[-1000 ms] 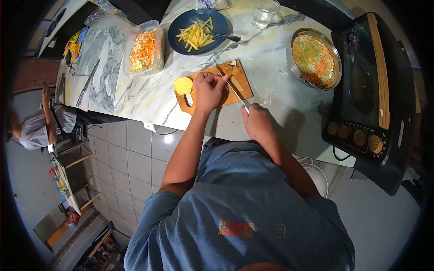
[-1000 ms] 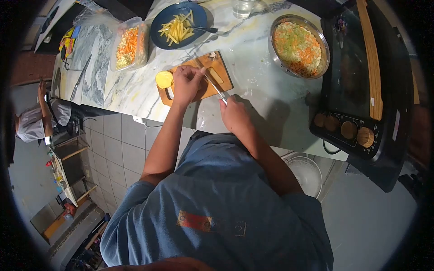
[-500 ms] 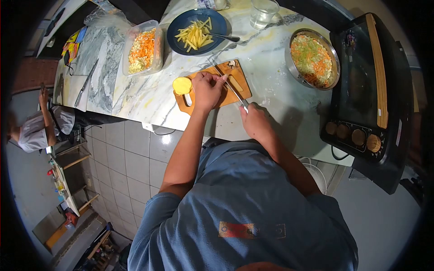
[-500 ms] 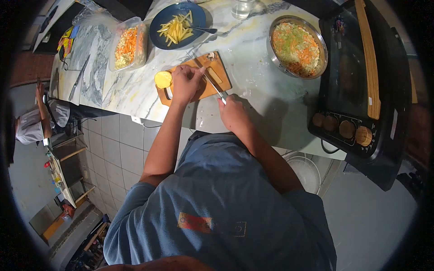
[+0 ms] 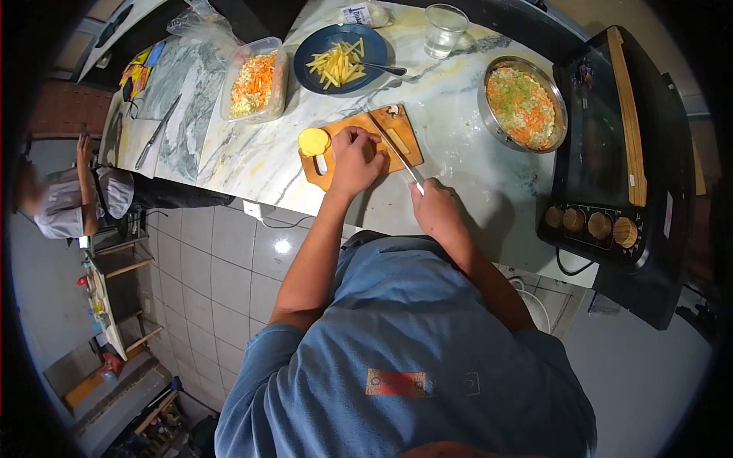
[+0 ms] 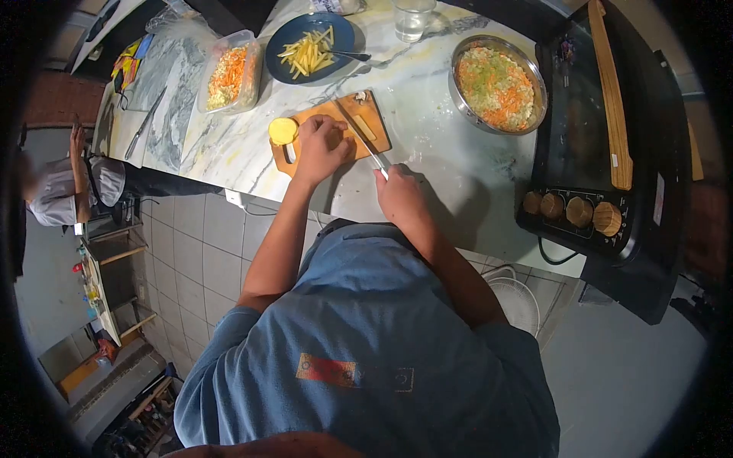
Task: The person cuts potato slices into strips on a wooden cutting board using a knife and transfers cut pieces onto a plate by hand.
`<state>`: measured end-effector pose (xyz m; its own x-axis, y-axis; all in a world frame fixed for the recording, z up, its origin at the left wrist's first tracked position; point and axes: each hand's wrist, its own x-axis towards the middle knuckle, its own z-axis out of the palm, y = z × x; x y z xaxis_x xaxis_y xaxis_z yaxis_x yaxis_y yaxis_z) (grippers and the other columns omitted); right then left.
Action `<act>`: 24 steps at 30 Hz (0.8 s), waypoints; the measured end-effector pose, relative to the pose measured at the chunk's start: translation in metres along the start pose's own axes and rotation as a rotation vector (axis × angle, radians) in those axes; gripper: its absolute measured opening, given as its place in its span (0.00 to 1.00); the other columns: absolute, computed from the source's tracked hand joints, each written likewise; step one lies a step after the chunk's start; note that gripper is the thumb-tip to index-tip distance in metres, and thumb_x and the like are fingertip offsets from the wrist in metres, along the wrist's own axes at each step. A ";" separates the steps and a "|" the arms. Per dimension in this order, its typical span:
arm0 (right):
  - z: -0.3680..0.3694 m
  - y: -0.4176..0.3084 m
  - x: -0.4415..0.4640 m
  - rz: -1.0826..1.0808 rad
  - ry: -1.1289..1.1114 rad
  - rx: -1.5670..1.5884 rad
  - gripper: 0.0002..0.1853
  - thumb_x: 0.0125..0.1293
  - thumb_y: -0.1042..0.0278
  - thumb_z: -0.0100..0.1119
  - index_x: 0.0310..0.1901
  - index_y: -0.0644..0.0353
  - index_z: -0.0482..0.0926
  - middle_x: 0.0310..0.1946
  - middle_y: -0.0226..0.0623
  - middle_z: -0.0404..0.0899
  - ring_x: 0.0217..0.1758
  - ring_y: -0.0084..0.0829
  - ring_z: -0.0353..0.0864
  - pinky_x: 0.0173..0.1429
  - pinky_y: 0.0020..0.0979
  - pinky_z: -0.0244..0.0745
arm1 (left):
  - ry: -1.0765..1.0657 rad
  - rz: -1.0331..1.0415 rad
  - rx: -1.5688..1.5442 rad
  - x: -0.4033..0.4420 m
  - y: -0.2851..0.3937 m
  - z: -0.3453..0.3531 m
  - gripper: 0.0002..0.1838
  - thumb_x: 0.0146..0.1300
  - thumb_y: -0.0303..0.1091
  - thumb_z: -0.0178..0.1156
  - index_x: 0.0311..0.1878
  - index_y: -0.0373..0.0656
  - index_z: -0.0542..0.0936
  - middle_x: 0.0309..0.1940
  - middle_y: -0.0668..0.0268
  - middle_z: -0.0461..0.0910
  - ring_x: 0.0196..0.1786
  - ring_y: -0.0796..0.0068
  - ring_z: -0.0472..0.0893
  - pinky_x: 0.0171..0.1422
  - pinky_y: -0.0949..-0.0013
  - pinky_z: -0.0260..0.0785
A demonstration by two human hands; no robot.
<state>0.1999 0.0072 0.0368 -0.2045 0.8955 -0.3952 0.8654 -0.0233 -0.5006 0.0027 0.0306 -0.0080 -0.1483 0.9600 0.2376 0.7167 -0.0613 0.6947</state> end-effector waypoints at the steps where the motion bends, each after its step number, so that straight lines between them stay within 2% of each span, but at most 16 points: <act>1: 0.000 0.001 0.000 -0.012 -0.002 0.006 0.24 0.75 0.49 0.46 0.43 0.67 0.75 0.33 0.63 0.81 0.41 0.64 0.81 0.48 0.57 0.74 | 0.001 0.000 0.017 0.001 0.001 0.000 0.15 0.51 0.36 0.69 0.43 0.44 0.83 0.49 0.56 0.71 0.57 0.53 0.67 0.64 0.54 0.58; 7: 0.002 0.010 -0.002 -0.005 0.010 0.025 0.24 0.75 0.48 0.46 0.43 0.67 0.75 0.34 0.62 0.81 0.42 0.64 0.81 0.49 0.57 0.74 | -0.024 0.041 0.108 0.002 0.010 -0.004 0.18 0.54 0.36 0.70 0.50 0.49 0.82 0.50 0.55 0.72 0.55 0.52 0.69 0.63 0.54 0.61; 15: -0.003 0.021 -0.003 -0.015 0.059 0.054 0.25 0.74 0.47 0.46 0.42 0.66 0.76 0.33 0.61 0.82 0.42 0.64 0.80 0.48 0.57 0.73 | -0.025 0.065 0.123 0.007 0.008 -0.003 0.18 0.52 0.35 0.69 0.49 0.50 0.84 0.49 0.59 0.72 0.56 0.54 0.68 0.62 0.53 0.59; 17: -0.007 0.025 -0.001 -0.015 0.048 0.069 0.26 0.74 0.45 0.45 0.45 0.65 0.75 0.34 0.63 0.81 0.42 0.64 0.80 0.50 0.56 0.73 | -0.032 0.090 0.139 0.010 0.007 -0.005 0.19 0.52 0.35 0.68 0.49 0.50 0.83 0.50 0.59 0.72 0.56 0.54 0.68 0.62 0.53 0.59; 20: -0.011 0.030 0.002 0.021 0.043 0.109 0.26 0.74 0.44 0.45 0.45 0.65 0.76 0.35 0.64 0.81 0.43 0.64 0.80 0.51 0.57 0.73 | -0.065 0.112 0.142 0.019 0.012 -0.012 0.21 0.51 0.34 0.68 0.51 0.51 0.83 0.51 0.59 0.72 0.56 0.55 0.67 0.61 0.53 0.60; 24: -0.020 0.032 0.006 0.038 0.037 0.079 0.26 0.74 0.44 0.44 0.46 0.65 0.76 0.37 0.64 0.81 0.45 0.64 0.79 0.52 0.57 0.72 | -0.239 0.207 0.160 0.036 0.025 -0.024 0.23 0.50 0.34 0.67 0.53 0.55 0.83 0.50 0.59 0.71 0.57 0.54 0.67 0.61 0.54 0.60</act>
<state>0.2350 0.0206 0.0335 -0.1539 0.9089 -0.3876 0.8331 -0.0916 -0.5455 -0.0008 0.0567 0.0342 0.1614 0.9697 0.1836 0.8153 -0.2359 0.5289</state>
